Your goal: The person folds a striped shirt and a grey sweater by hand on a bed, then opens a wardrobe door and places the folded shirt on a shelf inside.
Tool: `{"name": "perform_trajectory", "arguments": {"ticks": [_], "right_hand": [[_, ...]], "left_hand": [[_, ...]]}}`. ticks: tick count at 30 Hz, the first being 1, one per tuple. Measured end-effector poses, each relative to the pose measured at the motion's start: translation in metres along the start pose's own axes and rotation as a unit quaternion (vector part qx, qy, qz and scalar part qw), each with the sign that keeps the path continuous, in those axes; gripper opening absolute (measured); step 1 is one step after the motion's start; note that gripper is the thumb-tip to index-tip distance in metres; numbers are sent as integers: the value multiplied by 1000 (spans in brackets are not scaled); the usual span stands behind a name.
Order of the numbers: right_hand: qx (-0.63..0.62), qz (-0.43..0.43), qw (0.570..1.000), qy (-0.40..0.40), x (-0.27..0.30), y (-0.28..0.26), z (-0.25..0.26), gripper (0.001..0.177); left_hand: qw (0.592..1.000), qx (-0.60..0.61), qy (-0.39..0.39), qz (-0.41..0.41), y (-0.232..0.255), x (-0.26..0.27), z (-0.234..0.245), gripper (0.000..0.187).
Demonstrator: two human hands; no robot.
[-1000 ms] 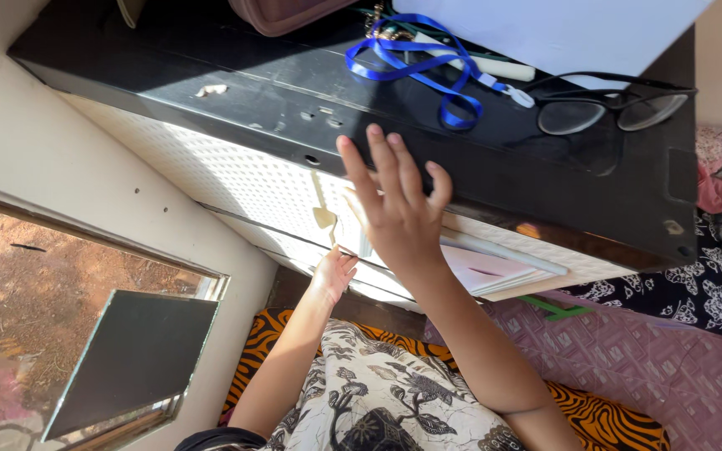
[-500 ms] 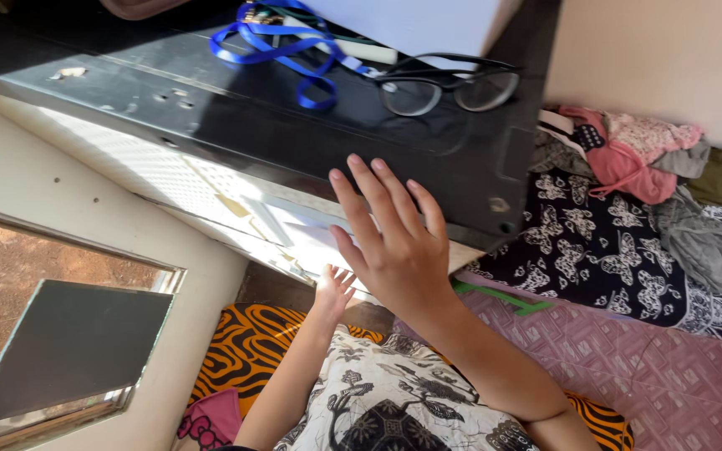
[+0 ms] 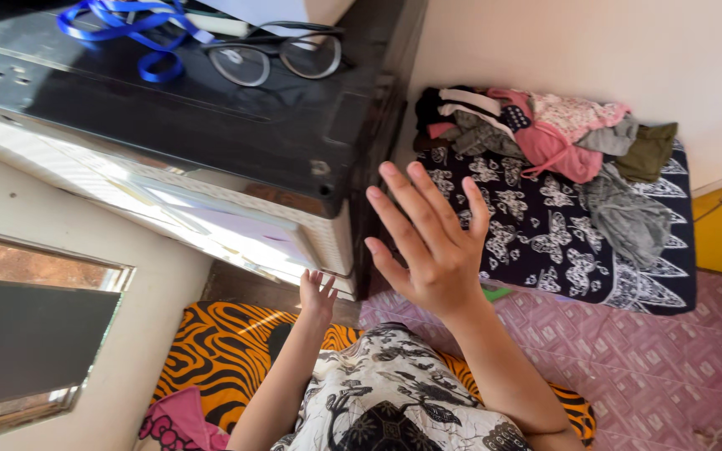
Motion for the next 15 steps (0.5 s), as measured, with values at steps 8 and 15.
{"name": "perform_trajectory", "arguments": {"ticks": [8, 15], "right_hand": [[-48, -125, 991, -29, 102, 96, 30, 38], [-76, -344, 930, -101, 259, 190, 13, 41]], "left_hand": [[998, 51, 4, 42, -79, 24, -57, 69], [985, -89, -143, -36, -139, 48, -120, 60]]}}
Point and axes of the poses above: each hand's wrist, its own x-axis away from the middle knuckle, its own z-axis out of the back of the hand, y = z × x, the point moved 3 cm from there along -x, towards the middle knuckle, and after that the axes turned 11 degrees about -x, right-handed, at the moved point
